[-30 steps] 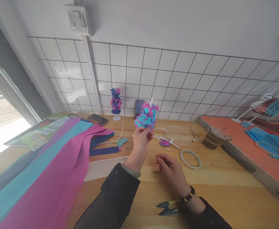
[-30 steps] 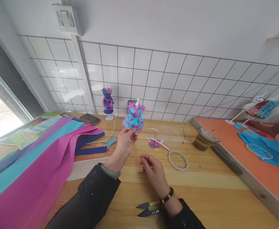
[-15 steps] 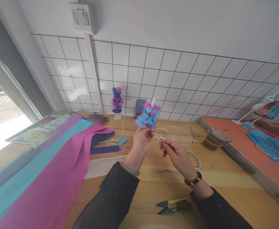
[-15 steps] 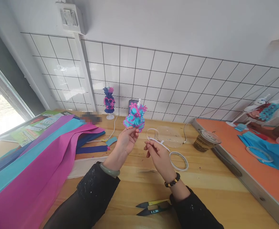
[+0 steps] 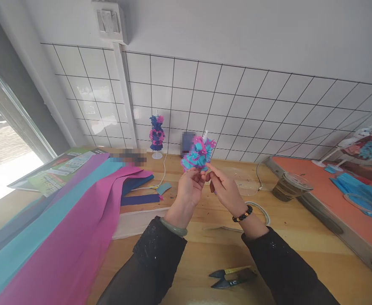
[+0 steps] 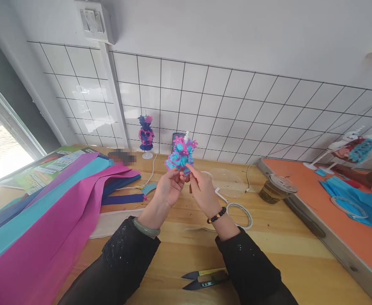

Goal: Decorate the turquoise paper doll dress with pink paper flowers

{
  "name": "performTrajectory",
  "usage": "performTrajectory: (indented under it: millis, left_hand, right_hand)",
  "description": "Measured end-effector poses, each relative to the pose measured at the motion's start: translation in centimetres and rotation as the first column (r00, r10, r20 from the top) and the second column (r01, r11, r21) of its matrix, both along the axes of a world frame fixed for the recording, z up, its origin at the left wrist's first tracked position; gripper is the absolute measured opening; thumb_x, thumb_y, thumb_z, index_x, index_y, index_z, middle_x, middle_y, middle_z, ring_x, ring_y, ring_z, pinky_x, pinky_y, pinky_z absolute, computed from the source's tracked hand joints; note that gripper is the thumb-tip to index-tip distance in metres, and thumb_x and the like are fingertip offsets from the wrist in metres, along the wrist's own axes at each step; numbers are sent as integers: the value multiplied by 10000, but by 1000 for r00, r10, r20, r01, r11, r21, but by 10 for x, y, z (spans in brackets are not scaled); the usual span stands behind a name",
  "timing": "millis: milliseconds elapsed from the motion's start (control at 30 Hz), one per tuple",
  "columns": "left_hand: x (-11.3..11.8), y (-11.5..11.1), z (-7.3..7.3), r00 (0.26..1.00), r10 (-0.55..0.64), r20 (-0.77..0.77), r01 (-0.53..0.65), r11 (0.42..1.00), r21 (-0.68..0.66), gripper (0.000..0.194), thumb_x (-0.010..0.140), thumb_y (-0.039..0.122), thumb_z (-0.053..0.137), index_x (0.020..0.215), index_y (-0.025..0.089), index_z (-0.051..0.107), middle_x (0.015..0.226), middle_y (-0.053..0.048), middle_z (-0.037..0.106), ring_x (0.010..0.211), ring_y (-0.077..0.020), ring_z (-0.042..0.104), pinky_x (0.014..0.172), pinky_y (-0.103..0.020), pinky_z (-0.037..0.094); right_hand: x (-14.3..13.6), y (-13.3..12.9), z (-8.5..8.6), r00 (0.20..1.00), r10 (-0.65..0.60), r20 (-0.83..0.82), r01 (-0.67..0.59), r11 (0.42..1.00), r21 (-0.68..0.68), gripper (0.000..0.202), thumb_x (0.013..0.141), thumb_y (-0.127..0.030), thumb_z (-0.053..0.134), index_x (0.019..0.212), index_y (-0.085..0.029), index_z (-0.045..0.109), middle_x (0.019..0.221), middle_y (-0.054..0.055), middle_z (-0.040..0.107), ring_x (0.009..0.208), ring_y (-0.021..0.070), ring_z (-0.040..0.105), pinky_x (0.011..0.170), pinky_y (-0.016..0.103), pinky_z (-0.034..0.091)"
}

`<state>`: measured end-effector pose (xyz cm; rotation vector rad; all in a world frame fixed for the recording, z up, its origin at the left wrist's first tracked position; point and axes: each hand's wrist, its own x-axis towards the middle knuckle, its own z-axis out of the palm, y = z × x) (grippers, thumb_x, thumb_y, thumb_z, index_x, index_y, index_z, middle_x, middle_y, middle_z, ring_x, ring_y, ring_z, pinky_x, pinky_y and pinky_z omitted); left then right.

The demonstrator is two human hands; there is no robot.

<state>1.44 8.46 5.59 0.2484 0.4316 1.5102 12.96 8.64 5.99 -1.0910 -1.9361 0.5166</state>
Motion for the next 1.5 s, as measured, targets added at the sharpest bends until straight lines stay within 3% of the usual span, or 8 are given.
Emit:
performTrajectory:
  millis: [100, 333, 600, 1067, 1200, 1333, 1500]
  left_hand:
    - [2, 1, -1, 999, 7, 31, -6, 999, -40, 112, 719, 81, 478, 621, 109, 525, 589, -41, 550, 532, -83, 537, 559, -192, 458]
    - [3, 0, 3, 998, 23, 62, -18, 996, -88, 116, 721, 85, 481, 620, 109, 533, 590, -45, 548, 553, -84, 538, 541, -185, 444]
    - [3, 1, 0, 995, 29, 92, -21, 996, -90, 120, 722, 81, 490, 611, 113, 521, 608, -54, 557, 570, -88, 544, 546, -187, 446]
    - [5, 3, -6, 996, 75, 55, -72, 996, -53, 105, 681, 52, 535, 664, 140, 481, 593, -16, 541, 568, -95, 565, 549, -198, 448]
    - [5, 4, -8, 996, 87, 22, -87, 996, -3, 199, 630, 54, 621, 718, 154, 473, 607, -3, 556, 584, -103, 580, 555, -206, 444]
    - [5, 6, -10, 994, 102, -39, -101, 994, 32, 292, 583, 84, 693, 750, 162, 466, 607, 1, 561, 578, -112, 581, 522, -210, 423]
    - [7, 10, -10, 987, 119, -104, -117, 993, 30, 368, 538, 124, 742, 766, 168, 456, 609, 10, 567, 558, -105, 576, 505, -206, 414]
  right_hand:
    - [-2, 5, -1, 994, -19, 107, 12, 998, 66, 435, 870, -208, 309, 1289, -209, 424, 663, -11, 575, 569, 117, 507, 570, 242, 403]
    - [-3, 14, -7, 975, -42, 218, 18, 993, 113, 466, 851, -173, 327, 1313, -195, 388, 900, 50, 638, 759, 161, 571, 676, 277, 427]
    - [-1, 17, -13, 964, -57, 259, 24, 991, 132, 472, 860, -176, 317, 1330, -189, 357, 845, 55, 653, 765, 175, 585, 689, 288, 435]
    - [-1, 14, -15, 912, -116, 394, 23, 972, 234, 464, 849, -185, 346, 1310, -197, 393, 984, 92, 635, 855, 207, 576, 705, 304, 435]
    - [-3, 12, -12, 975, -46, 216, 30, 997, 78, 456, 840, -205, 333, 1284, -192, 434, 805, 46, 633, 678, 158, 560, 612, 266, 434]
    - [-7, 6, -4, 999, -19, -34, 11, 980, -199, 481, 830, -243, 310, 1290, -168, 426, 549, -37, 476, 434, 99, 416, 425, 207, 346]
    - [-7, 5, -4, 996, -5, -90, -16, 973, -230, 496, 805, -266, 347, 1277, -151, 447, 571, -35, 447, 427, 85, 381, 410, 201, 318]
